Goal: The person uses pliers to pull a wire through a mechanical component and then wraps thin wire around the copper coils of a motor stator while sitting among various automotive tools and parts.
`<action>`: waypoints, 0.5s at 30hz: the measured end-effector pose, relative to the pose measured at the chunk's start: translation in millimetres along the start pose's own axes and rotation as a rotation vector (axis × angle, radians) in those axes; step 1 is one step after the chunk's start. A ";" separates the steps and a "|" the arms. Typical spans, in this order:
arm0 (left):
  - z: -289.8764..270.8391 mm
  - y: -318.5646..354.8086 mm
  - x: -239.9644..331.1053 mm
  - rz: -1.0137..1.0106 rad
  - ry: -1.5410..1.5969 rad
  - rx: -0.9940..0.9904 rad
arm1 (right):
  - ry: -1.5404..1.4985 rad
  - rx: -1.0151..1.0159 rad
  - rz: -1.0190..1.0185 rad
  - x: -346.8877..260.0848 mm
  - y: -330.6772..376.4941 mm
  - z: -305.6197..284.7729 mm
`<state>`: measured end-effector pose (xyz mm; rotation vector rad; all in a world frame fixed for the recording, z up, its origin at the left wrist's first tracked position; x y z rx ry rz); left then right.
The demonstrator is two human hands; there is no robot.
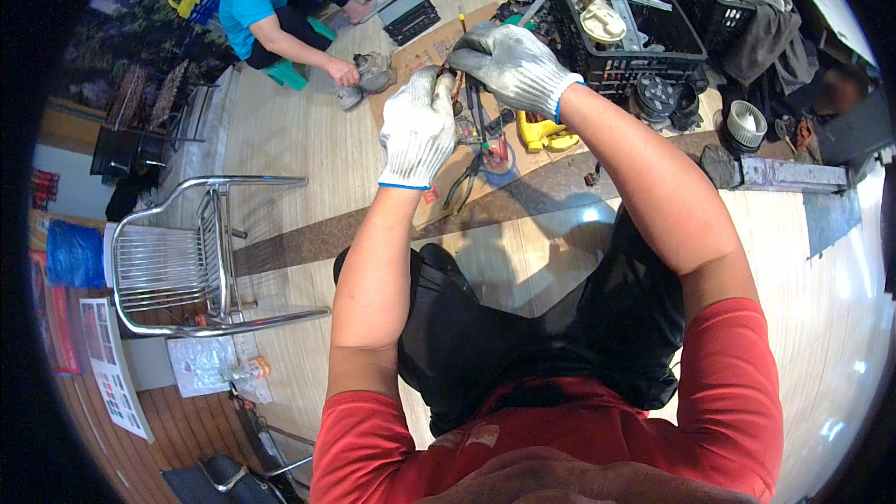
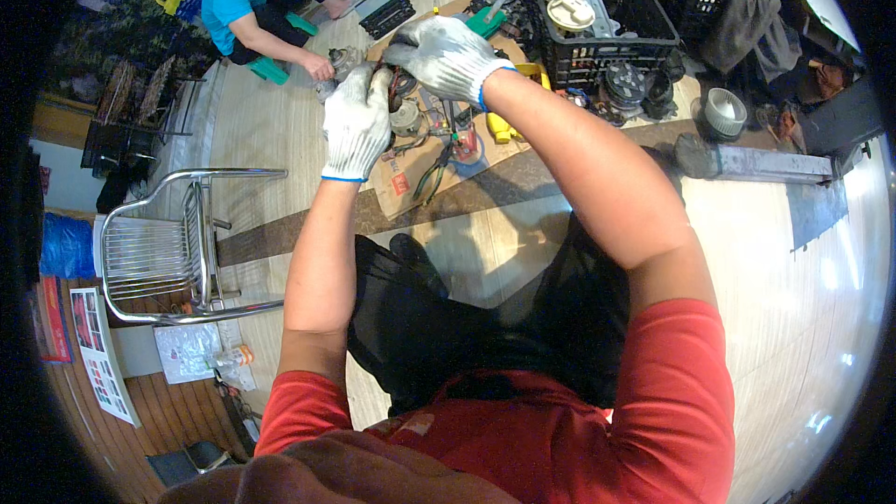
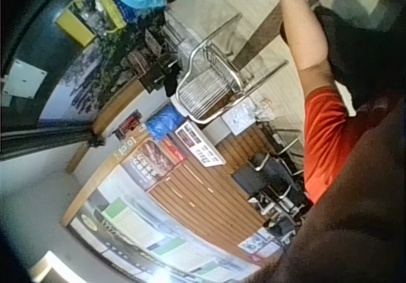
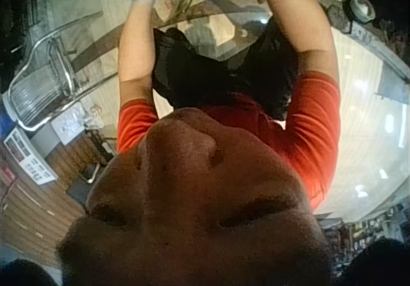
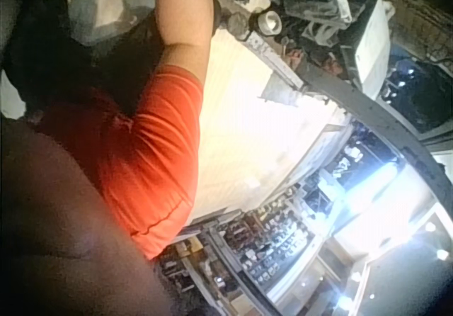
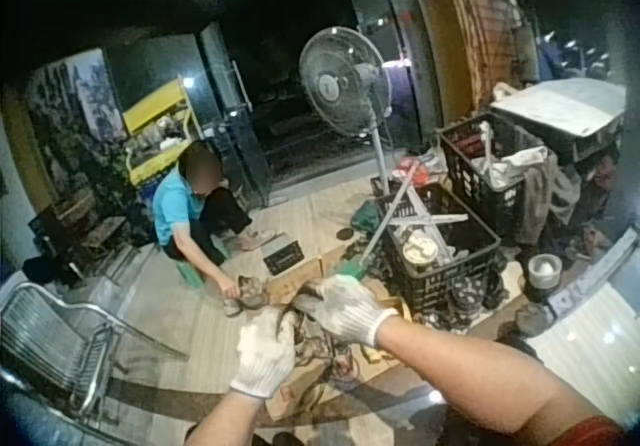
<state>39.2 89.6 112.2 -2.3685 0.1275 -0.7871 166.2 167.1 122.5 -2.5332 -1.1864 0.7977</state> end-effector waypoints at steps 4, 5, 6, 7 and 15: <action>9.5 0.2 4.0 0.039 -0.160 0.024 | 0.144 0.188 -0.151 -4.4 1.1 2.0; 16.0 2.7 5.4 0.038 -0.248 0.031 | 0.108 0.213 -0.089 -2.4 0.2 5.0; 22.1 2.9 6.5 0.039 -0.333 0.042 | 0.077 0.240 -0.029 -0.3 -0.7 3.7; 26.2 1.9 9.0 0.109 -0.348 0.084 | 0.211 0.213 -0.127 2.1 -0.6 10.6; 28.2 -0.5 -15.7 -0.272 0.113 -0.036 | 0.264 0.211 -0.071 31.3 -9.0 6.6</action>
Point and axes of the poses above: each hand's wrist, its own y-axis away from the middle knuckle, its own z-axis out of the palm, x = y × z, the point moved 5 cm from there along -y, towards the middle knuckle, and after that the axes turned 10 degrees about y, right-handed, at the moved point
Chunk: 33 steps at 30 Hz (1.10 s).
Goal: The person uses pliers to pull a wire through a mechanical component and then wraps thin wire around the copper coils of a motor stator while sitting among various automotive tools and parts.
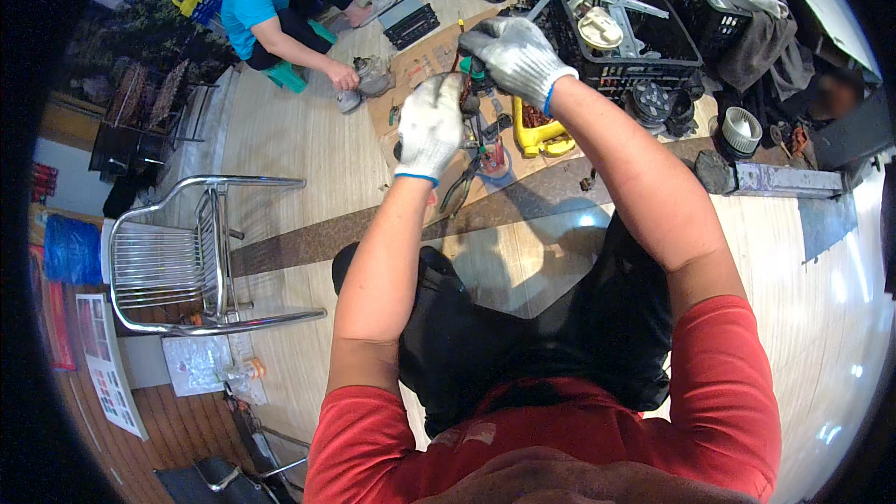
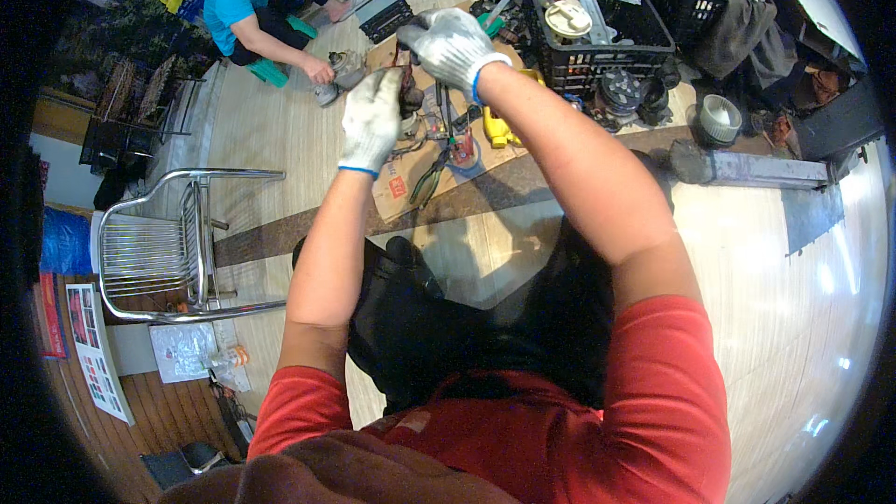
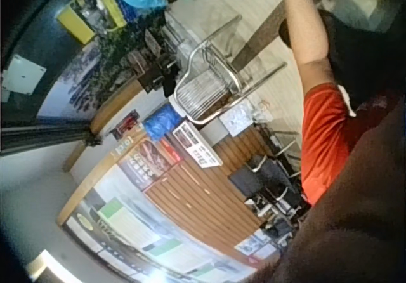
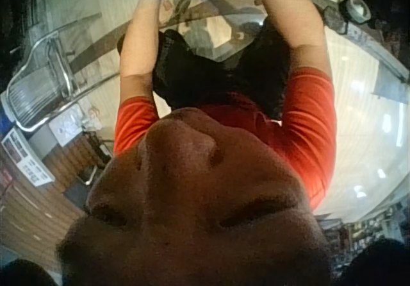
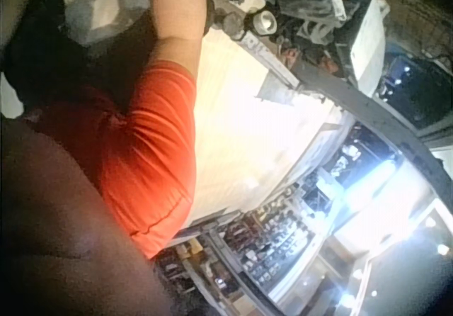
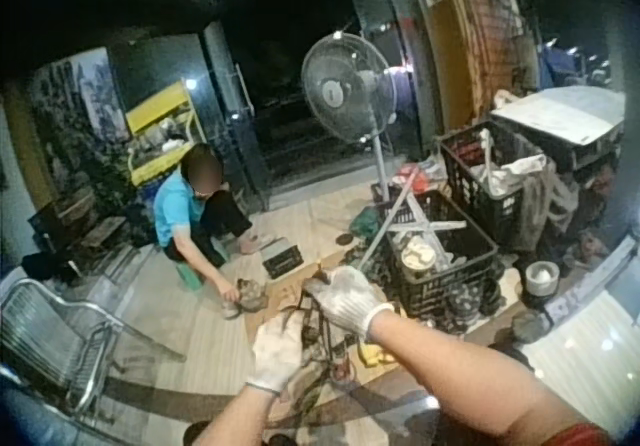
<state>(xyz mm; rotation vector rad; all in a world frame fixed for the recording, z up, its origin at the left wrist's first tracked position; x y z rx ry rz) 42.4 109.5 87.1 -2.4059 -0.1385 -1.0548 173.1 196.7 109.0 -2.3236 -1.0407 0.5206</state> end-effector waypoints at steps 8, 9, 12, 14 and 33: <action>-12.9 4.0 8.0 -0.278 0.320 -0.361 | -0.282 -0.131 0.164 -8.6 -4.6 -11.0; -16.5 3.1 16.5 -0.132 0.020 -0.259 | -0.286 -0.097 0.134 -10.4 -4.6 -10.9; -8.4 4.5 4.7 0.051 -0.164 -0.095 | -0.202 -0.126 0.149 -10.8 -7.0 1.0; -2.6 4.1 2.6 0.054 -0.279 -0.061 | -0.259 -0.102 0.210 -9.7 -4.5 4.0; -16.2 -3.9 2.3 -0.119 0.282 -0.250 | -1.032 -0.337 0.606 19.3 4.9 9.6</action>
Point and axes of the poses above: each hand's wrist, its own y-axis away from the middle knuckle, its own z-axis out of the palm, x = y × z, the point moved 5 cm from there along -y, towards the middle knuckle, and after that the axes turned 10 degrees about y, right-handed, at the moved point
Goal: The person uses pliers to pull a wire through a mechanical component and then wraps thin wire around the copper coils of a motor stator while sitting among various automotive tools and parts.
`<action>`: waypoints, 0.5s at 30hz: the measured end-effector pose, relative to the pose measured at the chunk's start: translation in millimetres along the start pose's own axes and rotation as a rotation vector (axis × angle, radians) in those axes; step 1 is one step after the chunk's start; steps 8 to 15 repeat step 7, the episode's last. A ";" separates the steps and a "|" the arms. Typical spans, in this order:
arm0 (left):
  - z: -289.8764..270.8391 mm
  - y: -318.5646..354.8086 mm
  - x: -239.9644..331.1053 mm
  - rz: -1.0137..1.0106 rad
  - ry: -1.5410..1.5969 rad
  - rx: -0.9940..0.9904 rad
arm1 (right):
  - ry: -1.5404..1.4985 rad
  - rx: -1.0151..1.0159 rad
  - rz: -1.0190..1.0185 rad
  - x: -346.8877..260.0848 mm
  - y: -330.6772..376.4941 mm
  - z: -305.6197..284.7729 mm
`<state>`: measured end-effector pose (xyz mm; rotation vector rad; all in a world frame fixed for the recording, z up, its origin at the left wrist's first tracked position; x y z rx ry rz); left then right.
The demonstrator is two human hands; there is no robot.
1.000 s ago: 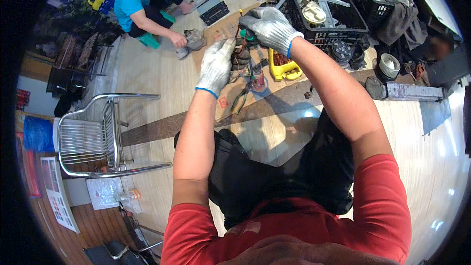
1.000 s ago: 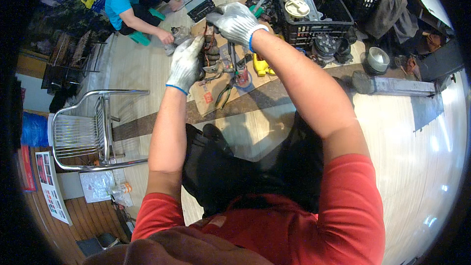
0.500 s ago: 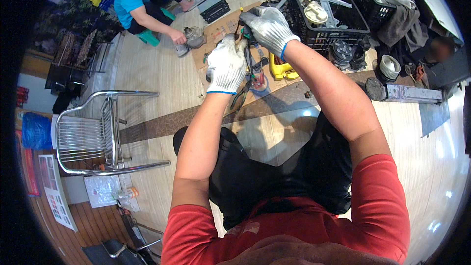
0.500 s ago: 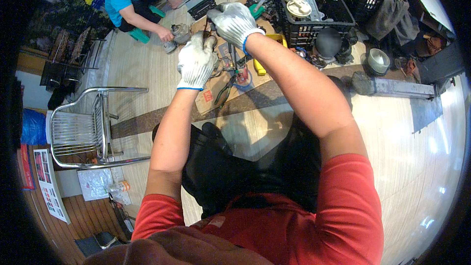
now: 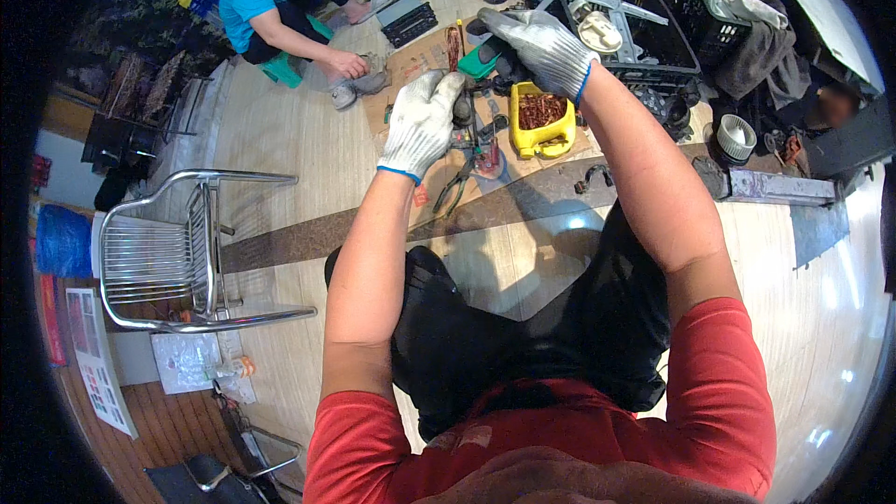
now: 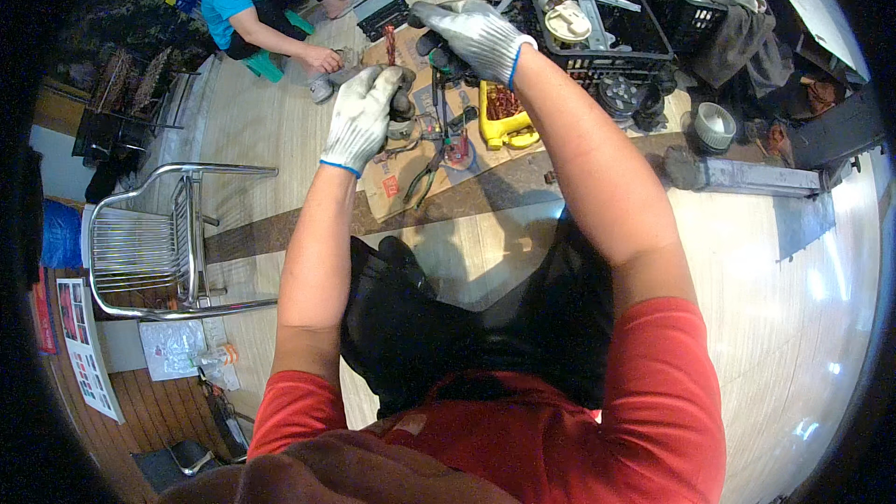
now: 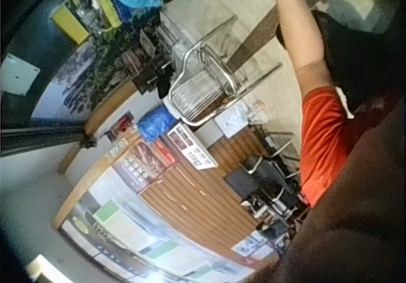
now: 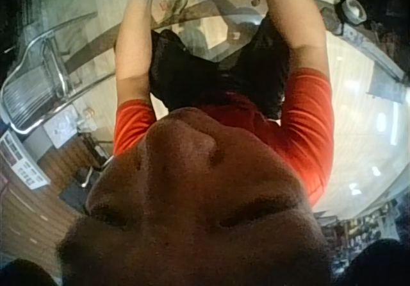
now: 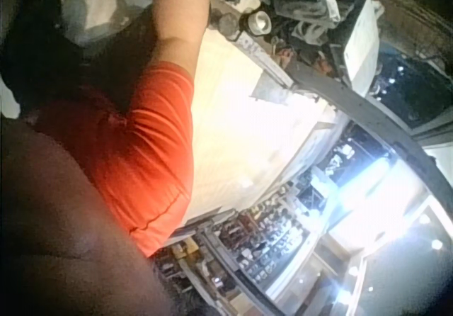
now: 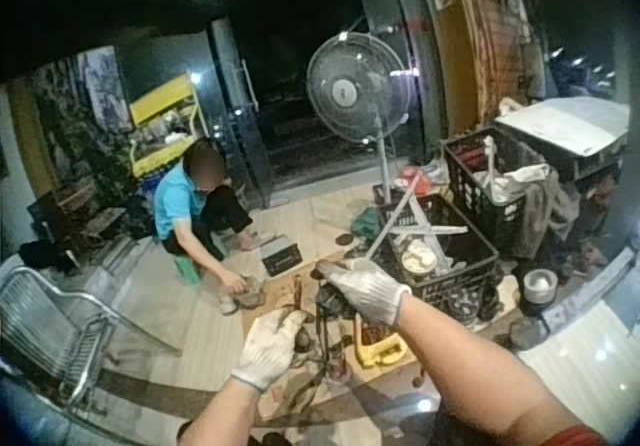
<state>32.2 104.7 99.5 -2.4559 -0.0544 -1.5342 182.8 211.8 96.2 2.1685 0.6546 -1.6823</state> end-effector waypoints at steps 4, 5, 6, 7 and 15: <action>3.3 3.8 5.5 -0.011 0.147 -0.159 | -0.046 -0.176 -0.069 -14.4 13.4 12.6; 5.3 2.7 -0.1 -0.026 0.181 -0.188 | -0.022 -0.193 -0.050 -14.1 13.0 14.3; 6.6 0.7 -5.5 -0.039 0.213 -0.219 | 0.001 -0.207 -0.033 -16.0 12.7 15.8; 7.8 -2.1 -18.4 -0.130 0.279 -0.276 | -0.028 -0.199 -0.033 -18.4 13.8 15.8; 7.8 -2.1 -18.4 -0.130 0.279 -0.276 | -0.028 -0.199 -0.033 -18.4 13.8 15.8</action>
Point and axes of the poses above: each hand's wrist, its own y-axis away from the middle knuckle, its own z-axis out of the palm, x = y × z, the point moved 5 cm from there along -y, towards the middle knuckle, and after that the axes turned 10 degrees about y, right-handed, at the moved point
